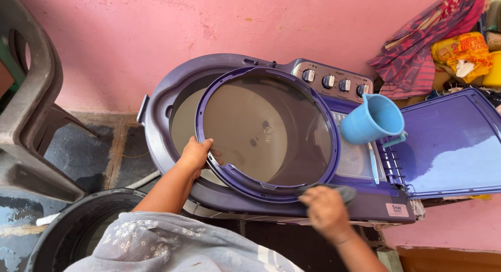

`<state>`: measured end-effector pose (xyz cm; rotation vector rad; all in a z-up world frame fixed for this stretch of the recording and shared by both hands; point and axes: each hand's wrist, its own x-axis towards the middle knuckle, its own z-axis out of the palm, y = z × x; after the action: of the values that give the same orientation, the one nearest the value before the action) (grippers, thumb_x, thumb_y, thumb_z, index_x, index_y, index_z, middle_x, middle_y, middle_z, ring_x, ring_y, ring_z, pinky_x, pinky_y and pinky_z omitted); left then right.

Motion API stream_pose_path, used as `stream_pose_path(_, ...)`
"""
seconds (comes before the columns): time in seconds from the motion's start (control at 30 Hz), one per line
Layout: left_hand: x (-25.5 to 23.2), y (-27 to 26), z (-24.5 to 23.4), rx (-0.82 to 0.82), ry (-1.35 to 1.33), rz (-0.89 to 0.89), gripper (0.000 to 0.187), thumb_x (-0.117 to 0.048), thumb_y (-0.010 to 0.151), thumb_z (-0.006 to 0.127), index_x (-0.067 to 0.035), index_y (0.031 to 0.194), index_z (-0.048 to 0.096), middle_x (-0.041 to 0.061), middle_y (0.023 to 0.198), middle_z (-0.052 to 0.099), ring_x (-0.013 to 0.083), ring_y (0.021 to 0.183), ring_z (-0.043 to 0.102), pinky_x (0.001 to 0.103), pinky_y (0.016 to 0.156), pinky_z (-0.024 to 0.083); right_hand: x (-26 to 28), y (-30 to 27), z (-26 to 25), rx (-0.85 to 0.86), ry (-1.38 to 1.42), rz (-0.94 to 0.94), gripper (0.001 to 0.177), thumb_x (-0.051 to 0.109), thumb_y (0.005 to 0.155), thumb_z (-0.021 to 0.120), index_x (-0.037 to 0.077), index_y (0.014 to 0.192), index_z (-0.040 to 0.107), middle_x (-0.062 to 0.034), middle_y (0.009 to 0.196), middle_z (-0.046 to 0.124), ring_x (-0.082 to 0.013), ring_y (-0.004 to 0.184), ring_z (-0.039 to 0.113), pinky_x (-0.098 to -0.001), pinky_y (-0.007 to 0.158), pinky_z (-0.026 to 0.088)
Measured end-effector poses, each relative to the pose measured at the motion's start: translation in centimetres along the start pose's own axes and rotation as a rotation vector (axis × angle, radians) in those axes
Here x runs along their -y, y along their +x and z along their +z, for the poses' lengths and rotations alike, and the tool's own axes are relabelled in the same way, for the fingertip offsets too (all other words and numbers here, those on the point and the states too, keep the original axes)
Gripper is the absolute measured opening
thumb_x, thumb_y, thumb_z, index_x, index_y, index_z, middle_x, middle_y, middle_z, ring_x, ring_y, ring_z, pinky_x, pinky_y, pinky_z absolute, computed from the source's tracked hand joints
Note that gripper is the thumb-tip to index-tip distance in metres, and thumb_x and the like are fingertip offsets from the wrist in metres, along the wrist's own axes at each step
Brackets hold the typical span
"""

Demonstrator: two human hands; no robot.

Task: The person wipes the circular transparent lid and the top rim of a washing machine with a cloth, and then uses a toothbrush to scrub the edges and crevices of the machine's control panel.

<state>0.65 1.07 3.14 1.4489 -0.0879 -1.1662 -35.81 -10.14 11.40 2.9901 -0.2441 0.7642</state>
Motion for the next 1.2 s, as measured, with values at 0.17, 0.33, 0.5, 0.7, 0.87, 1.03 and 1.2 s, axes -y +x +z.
stream_pose_path(0.17, 0.1, 0.4, 0.0, -0.016, -0.026, 0.016, 0.035, -0.022, 0.102, 0.052, -0.002, 0.129, 0.044, 0.022, 0.097, 0.071, 0.0360, 0.069, 0.074, 0.046, 0.057, 0.060, -1.7, -1.1, 0.9, -0.071, 0.032, 0.277, 0.032, -0.005, 0.067, 0.069, 0.006, 0.097, 0.072, -0.0097, 0.109, 0.070, -0.0321, 0.108, 0.065, -0.0430, 0.096, 0.052)
stream_pose_path(0.33, 0.4, 0.6, 0.0, -0.022, -0.012, 0.011, 0.034, -0.023, 0.100, 0.053, -0.006, 0.129, 0.045, 0.021, 0.095, 0.071, 0.0366, 0.067, 0.072, 0.046, 0.055, 0.056, 2.8, -1.8, 3.1, -0.203, -0.030, 0.416, 0.030, -0.003, 0.070, 0.069, 0.005, 0.098, 0.071, -0.0110, 0.111, 0.068, -0.0332, 0.109, 0.065, -0.0443, 0.096, 0.053)
stream_pose_path(0.5, 0.4, 1.1, 0.3, -0.021, -0.036, 0.023, 0.036, -0.022, 0.100, 0.054, -0.002, 0.128, 0.045, 0.024, 0.094, 0.070, 0.0378, 0.066, 0.072, 0.048, 0.055, 0.061, -0.6, -2.9, 2.3, -0.157, -0.009, 0.370, 0.032, -0.001, 0.071, 0.068, 0.006, 0.101, 0.073, -0.0116, 0.115, 0.070, -0.0330, 0.111, 0.064, -0.0432, 0.098, 0.052)
stream_pose_path(0.7, 0.5, 1.0, 0.0, -0.025, -0.033, 0.029, 0.036, -0.022, 0.100, 0.055, -0.003, 0.130, 0.046, 0.023, 0.096, 0.071, 0.0367, 0.067, 0.072, 0.047, 0.056, 0.060, -4.4, -1.3, 1.7, -0.226, 0.126, 0.618, 0.026, -0.001, 0.079, 0.068, 0.006, 0.104, 0.073, -0.0102, 0.117, 0.071, -0.0302, 0.114, 0.066, -0.0399, 0.101, 0.052)
stream_pose_path(0.87, 0.8, 0.9, 0.1, -0.025, -0.061, 0.026, 0.037, -0.022, 0.099, 0.055, -0.005, 0.130, 0.046, 0.023, 0.095, 0.071, 0.0370, 0.067, 0.072, 0.047, 0.056, 0.060, 3.5, 2.5, 0.2, -0.140, 0.313, 0.391, 0.039, -0.002, 0.071, 0.070, 0.007, 0.109, 0.074, -0.0109, 0.113, 0.071, -0.0287, 0.109, 0.069, -0.0391, 0.098, 0.053)
stream_pose_path(1.03, 0.6, 0.8, 0.0, -0.011, -0.080, 0.037, 0.038, -0.022, 0.099, 0.055, -0.004, 0.130, 0.045, 0.024, 0.094, 0.069, 0.0374, 0.065, 0.071, 0.049, 0.055, 0.060, 8.6, 9.3, 3.1, -0.009, 0.323, -0.048, 0.037, 0.000, 0.078, 0.076, 0.006, 0.114, 0.069, -0.0117, 0.118, 0.068, -0.0318, 0.109, 0.066, -0.0419, 0.098, 0.053)
stream_pose_path(1.2, 0.6, 0.9, 0.0, -0.002, -0.065, 0.025, 0.038, -0.022, 0.100, 0.054, -0.004, 0.131, 0.044, 0.024, 0.095, 0.070, 0.0371, 0.065, 0.071, 0.049, 0.054, 0.060, 7.7, 8.9, 2.8, 0.070, 0.266, -0.070, 0.040, 0.002, 0.070, 0.077, 0.007, 0.109, 0.071, -0.0099, 0.117, 0.069, -0.0317, 0.108, 0.064, -0.0439, 0.094, 0.050)
